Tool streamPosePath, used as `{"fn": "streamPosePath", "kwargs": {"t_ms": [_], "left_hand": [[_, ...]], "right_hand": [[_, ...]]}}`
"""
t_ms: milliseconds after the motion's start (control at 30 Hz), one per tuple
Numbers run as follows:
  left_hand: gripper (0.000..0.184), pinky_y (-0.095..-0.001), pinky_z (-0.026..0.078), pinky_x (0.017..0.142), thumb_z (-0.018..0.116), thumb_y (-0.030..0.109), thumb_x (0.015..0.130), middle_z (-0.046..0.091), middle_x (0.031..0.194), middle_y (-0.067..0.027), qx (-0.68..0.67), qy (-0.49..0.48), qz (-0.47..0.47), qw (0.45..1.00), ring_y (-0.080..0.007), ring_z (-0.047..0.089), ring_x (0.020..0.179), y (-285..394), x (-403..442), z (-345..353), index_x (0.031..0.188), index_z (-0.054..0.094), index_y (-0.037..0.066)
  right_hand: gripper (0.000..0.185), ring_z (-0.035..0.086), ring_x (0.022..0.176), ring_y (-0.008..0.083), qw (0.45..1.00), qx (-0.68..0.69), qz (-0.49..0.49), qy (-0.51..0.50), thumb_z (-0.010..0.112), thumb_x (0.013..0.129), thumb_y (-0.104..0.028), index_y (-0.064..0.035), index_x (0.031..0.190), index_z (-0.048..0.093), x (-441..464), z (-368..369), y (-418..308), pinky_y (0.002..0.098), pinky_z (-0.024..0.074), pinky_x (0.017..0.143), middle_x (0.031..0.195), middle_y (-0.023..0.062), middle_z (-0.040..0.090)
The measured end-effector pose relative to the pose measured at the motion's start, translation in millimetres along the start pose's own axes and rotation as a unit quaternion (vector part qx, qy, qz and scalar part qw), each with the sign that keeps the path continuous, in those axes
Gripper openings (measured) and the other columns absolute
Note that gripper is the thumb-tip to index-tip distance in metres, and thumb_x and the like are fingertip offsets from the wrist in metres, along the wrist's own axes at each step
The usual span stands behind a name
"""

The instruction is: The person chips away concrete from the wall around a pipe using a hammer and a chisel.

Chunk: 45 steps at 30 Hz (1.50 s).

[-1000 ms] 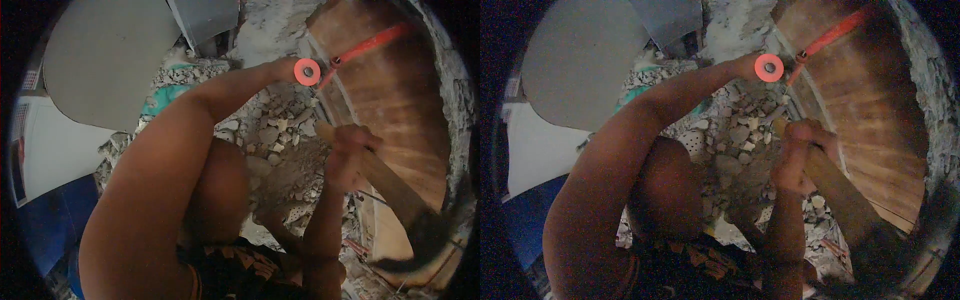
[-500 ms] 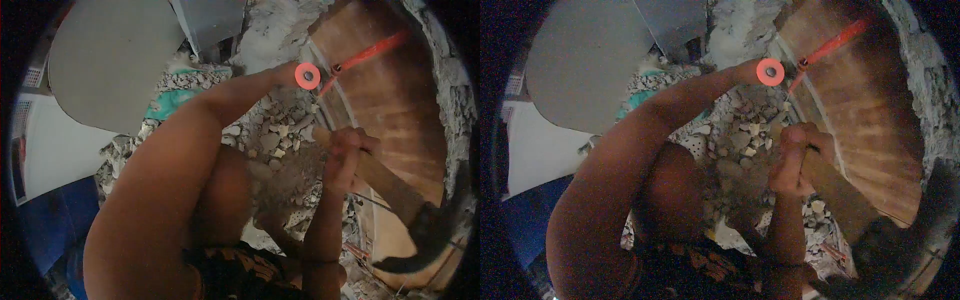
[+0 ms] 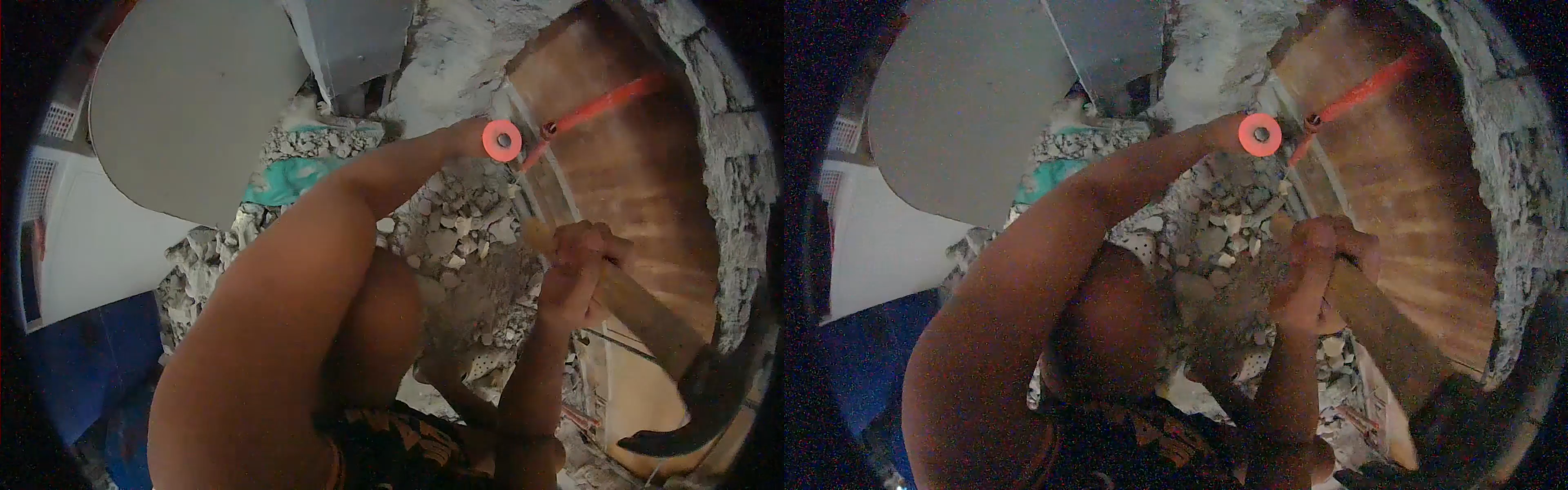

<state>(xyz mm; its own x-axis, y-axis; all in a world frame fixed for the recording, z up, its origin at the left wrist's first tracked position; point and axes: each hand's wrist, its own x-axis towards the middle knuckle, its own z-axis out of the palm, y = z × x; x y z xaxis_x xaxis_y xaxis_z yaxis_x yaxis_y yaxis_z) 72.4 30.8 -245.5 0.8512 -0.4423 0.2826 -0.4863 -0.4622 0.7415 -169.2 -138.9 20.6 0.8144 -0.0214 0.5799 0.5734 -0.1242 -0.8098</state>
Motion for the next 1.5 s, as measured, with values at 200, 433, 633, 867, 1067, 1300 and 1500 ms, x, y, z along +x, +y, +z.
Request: {"fn": "streamPosePath", "kwargs": {"t_ms": [200,433,633,867,1067,1300,1500], "left_hand": [[0.040,-0.0377,0.050,0.082,0.072,0.038,0.078,0.067,0.108,-0.0098,-0.161,0.001,0.146,0.976,-0.0276,0.064,0.096,46,8,-25,0.110,0.064,0.015],[0.041,-0.0370,0.050,0.084,0.073,0.036,0.078,0.067,0.109,-0.0096,-0.030,0.057,0.070,0.995,-0.0273,0.064,0.099,35,5,-11,0.112,0.063,0.014],[0.038,-0.0350,0.050,0.082,0.075,0.028,0.076,0.067,0.104,-0.0090,-0.129,0.084,0.122,0.981,-0.0225,0.063,0.095,52,-6,-24,0.108,0.063,0.012],[0.034,-0.0334,0.050,0.078,0.077,0.022,0.074,0.068,0.097,-0.0078,-0.198,0.074,0.147,0.966,-0.0191,0.065,0.087,49,6,-37,0.103,0.064,0.010],[0.054,-0.0413,0.048,0.090,0.079,0.026,0.073,0.061,0.120,-0.0130,-0.039,0.019,0.073,0.996,-0.0280,0.060,0.109,35,0,-24,0.120,0.057,0.008],[0.034,-0.0353,0.046,0.086,0.071,0.020,0.078,0.063,0.104,-0.0104,-0.176,0.040,0.257,0.949,-0.0257,0.060,0.098,65,9,-42,0.109,0.061,0.011],[0.050,-0.0379,0.043,0.098,0.071,0.026,0.082,0.058,0.121,-0.0117,-0.087,0.007,0.075,0.993,-0.0243,0.055,0.114,-12,16,19,0.124,0.053,0.007]], "right_hand": [[0.020,0.056,0.060,0.0184,0.831,-0.374,0.325,-0.252,0.065,0.081,-0.017,0.0019,0.079,0.057,-49,-29,111,0.0377,0.0469,0.057,0.064,0.0103,0.057],[0.011,0.058,0.064,0.0203,0.934,-0.236,0.260,-0.065,0.063,0.080,-0.011,-0.0013,0.082,0.059,-24,-1,1,0.0321,0.0458,0.059,0.073,0.0101,0.062],[0.017,0.059,0.065,0.0193,0.949,-0.255,0.156,-0.101,0.065,0.078,-0.011,0.0017,0.087,0.058,-33,4,76,0.0312,0.0461,0.061,0.077,0.0110,0.063],[0.023,0.055,0.059,0.0172,0.896,-0.335,0.269,-0.117,0.069,0.078,-0.014,0.0030,0.088,0.056,-57,-15,67,0.0335,0.0451,0.054,0.073,0.0097,0.059],[0.022,0.051,0.057,0.0151,0.985,0.059,0.109,0.118,0.067,0.081,-0.012,0.0028,0.088,0.053,-11,29,18,0.0331,0.0446,0.055,0.068,0.0077,0.055],[0.032,0.065,0.070,0.0354,0.815,-0.369,0.364,-0.257,0.068,0.080,-0.022,0.0043,0.097,0.060,-65,-25,137,0.0430,0.0520,0.064,0.081,0.0210,0.067],[0.024,0.063,0.069,0.0299,0.909,-0.259,0.315,-0.090,0.067,0.079,-0.015,0.0026,0.095,0.061,-36,-2,35,0.0402,0.0511,0.067,0.077,0.0139,0.064]]}}
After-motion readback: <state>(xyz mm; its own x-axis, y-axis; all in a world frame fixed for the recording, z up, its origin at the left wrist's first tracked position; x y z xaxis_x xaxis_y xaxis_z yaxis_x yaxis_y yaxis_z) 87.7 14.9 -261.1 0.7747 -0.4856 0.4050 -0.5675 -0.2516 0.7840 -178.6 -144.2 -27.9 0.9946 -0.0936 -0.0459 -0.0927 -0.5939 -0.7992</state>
